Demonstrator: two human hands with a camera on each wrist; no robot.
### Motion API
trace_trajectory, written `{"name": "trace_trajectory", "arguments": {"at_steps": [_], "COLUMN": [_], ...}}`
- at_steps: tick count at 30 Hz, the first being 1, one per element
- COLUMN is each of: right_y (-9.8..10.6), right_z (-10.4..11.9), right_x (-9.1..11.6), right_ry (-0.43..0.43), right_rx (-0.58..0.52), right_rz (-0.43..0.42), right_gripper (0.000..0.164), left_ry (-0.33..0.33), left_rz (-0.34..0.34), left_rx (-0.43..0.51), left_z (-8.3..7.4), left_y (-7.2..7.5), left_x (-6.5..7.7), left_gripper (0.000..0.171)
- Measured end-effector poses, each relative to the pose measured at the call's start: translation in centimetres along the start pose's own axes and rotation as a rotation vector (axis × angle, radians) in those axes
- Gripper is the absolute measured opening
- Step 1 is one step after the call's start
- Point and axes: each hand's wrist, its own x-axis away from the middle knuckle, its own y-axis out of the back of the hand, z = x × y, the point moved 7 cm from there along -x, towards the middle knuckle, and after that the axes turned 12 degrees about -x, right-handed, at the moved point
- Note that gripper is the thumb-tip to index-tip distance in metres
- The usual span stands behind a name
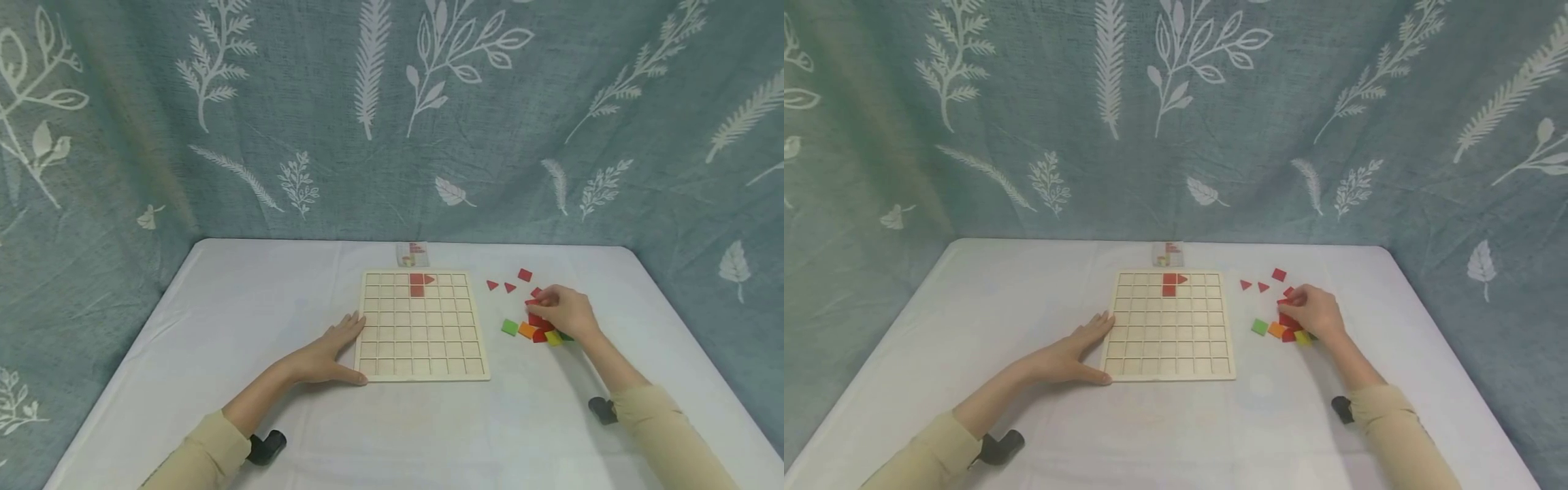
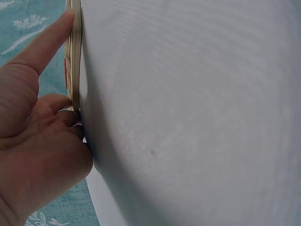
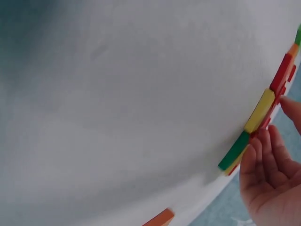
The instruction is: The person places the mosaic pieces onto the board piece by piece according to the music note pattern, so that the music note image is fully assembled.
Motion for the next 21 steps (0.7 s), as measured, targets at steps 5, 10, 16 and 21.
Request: {"name": "trace_trajectory", "arguments": {"at_steps": [5,10,16,21], "right_y": [-0.8,-1.3,-2.5,-5.1], "right_z": [0.4,1.1,2.8,5.5], "right_x": [-0.1,-0.3,-0.8,-1.9], "right_ry": [-0.011,-0.004,0.078,0.087], "right_rx": [0.003,0.001,-0.067,-0.152], "right_rz": [-0.010,-0.012,0.002,0.063], "right_gripper": [0.035,0.035,0.036,0.034], "left_ry": [-0.001,-0.008,-0.015,-0.011], "left_rz": [0.001,0.002,0.014,0.011], "left_rx": [0.009,0.017,0.017,0.018], "left_z": [0.0,-0.1,0.1,0.2], "left_y": [0.1,0.1,0.0,0.1], "left_x": [0.1,0.3,0.2,0.0], "left_gripper": [0.112,0.112,0.111,0.111]}}
